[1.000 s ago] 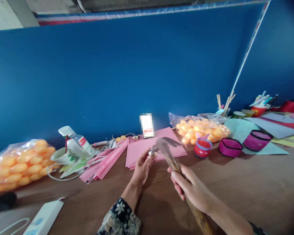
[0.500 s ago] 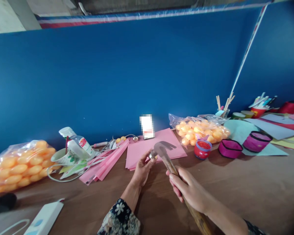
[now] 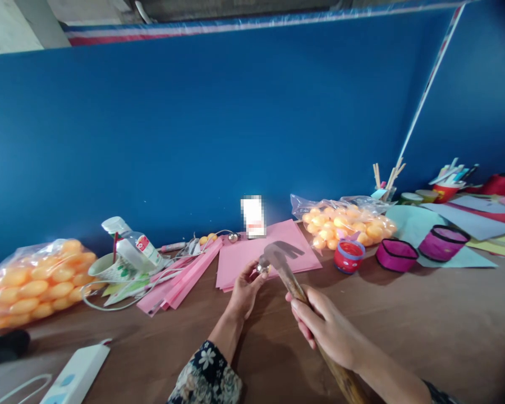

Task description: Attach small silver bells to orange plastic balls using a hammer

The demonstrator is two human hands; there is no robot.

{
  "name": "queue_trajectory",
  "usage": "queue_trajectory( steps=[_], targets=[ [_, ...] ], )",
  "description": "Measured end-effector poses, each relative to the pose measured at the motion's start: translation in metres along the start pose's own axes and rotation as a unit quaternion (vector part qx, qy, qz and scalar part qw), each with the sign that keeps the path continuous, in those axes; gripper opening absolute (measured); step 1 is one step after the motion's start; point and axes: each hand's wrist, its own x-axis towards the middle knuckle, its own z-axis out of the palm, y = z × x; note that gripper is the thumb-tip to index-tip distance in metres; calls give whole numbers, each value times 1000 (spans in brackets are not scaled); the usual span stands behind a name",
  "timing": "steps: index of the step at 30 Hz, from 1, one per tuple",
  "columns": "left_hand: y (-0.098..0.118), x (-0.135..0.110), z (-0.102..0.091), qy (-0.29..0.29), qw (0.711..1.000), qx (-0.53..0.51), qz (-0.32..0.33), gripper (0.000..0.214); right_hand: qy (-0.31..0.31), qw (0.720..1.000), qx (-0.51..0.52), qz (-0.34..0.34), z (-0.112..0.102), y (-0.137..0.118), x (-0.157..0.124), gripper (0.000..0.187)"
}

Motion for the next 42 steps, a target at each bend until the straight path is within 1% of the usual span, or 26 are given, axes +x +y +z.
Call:
queue_trajectory(
  steps=[3,9,11,17,23,31,35,39,42],
  targets=[
    [0,0,0,1,1000,-29,3,40,-2,1000,-6,5,0,2,1,32],
    [1,0,3,19,998,-52,17,34,11,1000,-19,-3,-5,-11,-3,33],
    [1,-1,3,22,998,-50,21,35,12,1000,-22,-3,-5,-10,-4,33],
    [2,-1,1,21,999,-35,3,42,-5,1000,-26,-3,-2,1,-2,33],
    [1,1,1,27,999,-34,15,47,15,1000,-15,3,-5,-3,-4,32],
    [4,-1,4,19,1000,-23,-7,43,3,999,-34,5,-1,1,-4,32],
    [6,-2,6,16,1000,8,1,44,12,999,-34,0,-2,0,-6,32],
    [4,-2,7,21,999,41,-7,42,6,999,-51,0,-3,2,-5,32],
    [4,-1,6,25,1000,11,5,34,3,999,-35,-1,-3,0,-6,31]
  ],
)
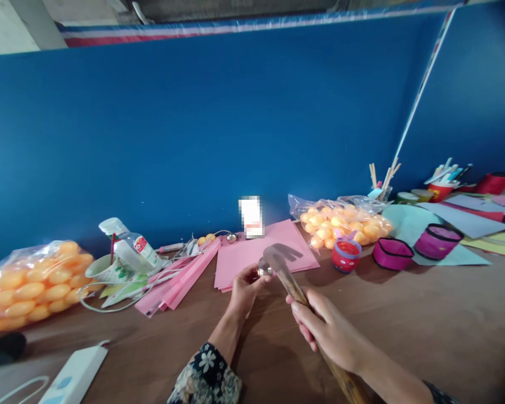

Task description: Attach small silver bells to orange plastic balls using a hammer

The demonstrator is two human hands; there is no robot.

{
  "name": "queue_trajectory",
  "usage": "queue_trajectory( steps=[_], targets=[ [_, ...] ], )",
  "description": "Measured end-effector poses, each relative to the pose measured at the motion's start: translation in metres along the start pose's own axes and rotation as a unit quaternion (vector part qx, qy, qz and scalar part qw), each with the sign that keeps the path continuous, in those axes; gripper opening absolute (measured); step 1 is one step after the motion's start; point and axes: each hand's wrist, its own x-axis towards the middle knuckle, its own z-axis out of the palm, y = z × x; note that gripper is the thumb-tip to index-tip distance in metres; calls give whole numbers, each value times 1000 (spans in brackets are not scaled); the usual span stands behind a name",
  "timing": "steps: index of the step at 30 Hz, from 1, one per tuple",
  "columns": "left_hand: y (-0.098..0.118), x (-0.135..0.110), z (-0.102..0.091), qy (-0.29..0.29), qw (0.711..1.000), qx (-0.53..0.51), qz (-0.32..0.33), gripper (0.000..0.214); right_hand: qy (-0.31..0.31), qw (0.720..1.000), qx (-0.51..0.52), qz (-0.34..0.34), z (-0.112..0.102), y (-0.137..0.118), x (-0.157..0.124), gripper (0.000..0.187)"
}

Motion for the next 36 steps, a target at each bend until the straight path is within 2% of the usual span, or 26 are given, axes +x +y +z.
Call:
queue_trajectory(
  steps=[3,8,13,20,28,36],
  targets=[
    [2,2,-3,24,998,-66,-2,22,9,1000,24,-1,-2,-5,-3,31],
    [9,5,-11,68,973,-206,-76,21,17,998,62,8,-2,-8,-10,30],
    [18,5,-15,44,952,-286,-104,32,12,996,82,24,-1,-3,-18,31],
    [19,1,-12,14,947,-305,-103,36,14,993,94,67,2,2,-26,35],
    [18,-3,-8,-4,962,-254,-100,47,27,994,91,60,2,2,-29,37],
    [19,-2,-7,8,958,-270,-96,40,34,994,84,60,3,-3,-31,36]
  ],
)
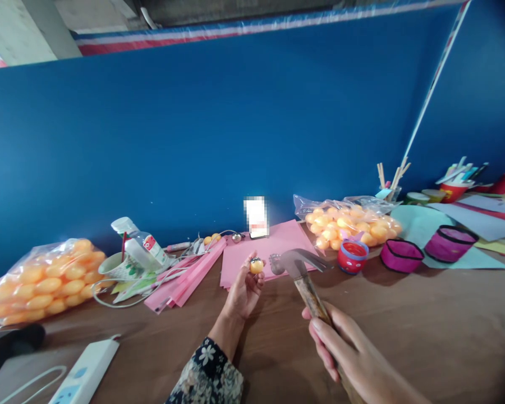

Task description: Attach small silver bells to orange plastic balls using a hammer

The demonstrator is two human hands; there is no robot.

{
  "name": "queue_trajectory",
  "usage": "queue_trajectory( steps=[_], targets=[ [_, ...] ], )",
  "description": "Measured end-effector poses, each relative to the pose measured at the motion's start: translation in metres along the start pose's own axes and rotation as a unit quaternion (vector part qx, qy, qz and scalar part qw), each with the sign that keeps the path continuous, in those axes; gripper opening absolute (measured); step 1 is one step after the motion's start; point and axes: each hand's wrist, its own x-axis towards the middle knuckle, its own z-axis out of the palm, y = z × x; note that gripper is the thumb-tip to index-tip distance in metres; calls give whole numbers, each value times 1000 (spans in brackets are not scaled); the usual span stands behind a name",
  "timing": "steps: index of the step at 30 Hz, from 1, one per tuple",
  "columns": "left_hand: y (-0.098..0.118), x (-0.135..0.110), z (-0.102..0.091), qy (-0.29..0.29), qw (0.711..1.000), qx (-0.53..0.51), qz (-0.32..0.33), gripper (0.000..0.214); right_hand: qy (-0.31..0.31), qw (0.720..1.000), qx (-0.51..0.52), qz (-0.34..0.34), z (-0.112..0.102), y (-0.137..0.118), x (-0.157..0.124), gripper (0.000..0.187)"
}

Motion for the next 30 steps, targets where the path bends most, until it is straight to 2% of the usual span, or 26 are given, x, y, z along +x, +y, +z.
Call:
queue_trajectory(
  steps=[6,11,15,20,30],
  targets=[
    [-3,-1,1,3,1000,5,-24,35,-15,1000,-9,-5,-1,1,3,34],
    [-8,-2,0,-6,999,41,-34,19,-20,999,-12,-25,0,-2,8,32],
    [-9,-3,0,-13,998,52,-34,14,-22,999,-20,-37,2,-1,18,31],
    [-8,-2,-3,-5,999,44,-30,16,-30,999,-15,-43,2,-2,26,31],
    [-10,-2,-1,2,997,58,-45,22,-32,998,-23,-46,5,-6,22,32]
  ],
)
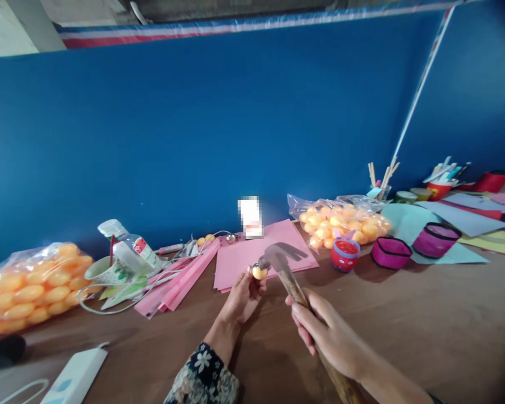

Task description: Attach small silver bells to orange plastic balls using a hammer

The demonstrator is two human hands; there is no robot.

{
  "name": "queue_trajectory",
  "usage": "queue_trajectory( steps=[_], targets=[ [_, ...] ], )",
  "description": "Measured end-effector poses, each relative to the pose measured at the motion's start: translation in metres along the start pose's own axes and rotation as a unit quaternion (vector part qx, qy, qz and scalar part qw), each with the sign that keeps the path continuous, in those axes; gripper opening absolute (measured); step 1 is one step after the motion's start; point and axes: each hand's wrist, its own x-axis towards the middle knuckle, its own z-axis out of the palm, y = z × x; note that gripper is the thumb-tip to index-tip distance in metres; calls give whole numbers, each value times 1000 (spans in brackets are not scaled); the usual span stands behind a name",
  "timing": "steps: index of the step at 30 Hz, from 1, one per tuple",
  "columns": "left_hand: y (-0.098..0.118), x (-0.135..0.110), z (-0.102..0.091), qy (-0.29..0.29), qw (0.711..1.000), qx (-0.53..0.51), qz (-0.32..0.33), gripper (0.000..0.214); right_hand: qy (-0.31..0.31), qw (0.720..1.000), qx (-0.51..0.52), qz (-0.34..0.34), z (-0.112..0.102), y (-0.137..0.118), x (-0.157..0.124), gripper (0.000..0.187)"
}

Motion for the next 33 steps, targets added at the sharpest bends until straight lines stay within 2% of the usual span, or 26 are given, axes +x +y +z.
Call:
queue_trajectory(
  steps=[4,6,9,11,12,14,17,19,21,24,29,33],
  targets=[
    [3,3,-4,35,999,-2,5,13,20,998,-50,-16,-11,-7,-4,37],
    [5,5,-6,50,999,-3,13,14,44,991,-118,-34,-30,-12,-12,36],
    [9,6,-5,76,997,-17,10,20,92,965,-240,-50,-67,-16,-35,28],
    [10,4,-2,54,998,-32,-5,24,135,953,-271,-32,-89,-13,-51,27],
    [11,3,0,42,998,-38,-13,25,137,955,-262,-9,-96,-10,-59,28],
    [10,1,4,19,999,-37,-22,29,142,960,-240,16,-101,-3,-68,31],
    [7,1,5,13,999,-42,-30,28,111,975,-187,46,-88,5,-67,38],
    [4,2,4,30,999,-38,0,26,88,990,-83,77,-72,6,-59,43],
    [2,3,1,64,997,-32,18,20,75,996,-16,54,-56,3,-46,42],
    [0,3,-1,69,997,-28,22,14,52,999,-3,5,-38,-3,-25,37],
    [-2,4,-2,66,997,-17,21,22,26,999,3,-20,-21,-10,-1,35],
    [-4,7,-2,64,997,-34,34,20,16,999,-3,-28,-10,-4,12,36]
  ],
)
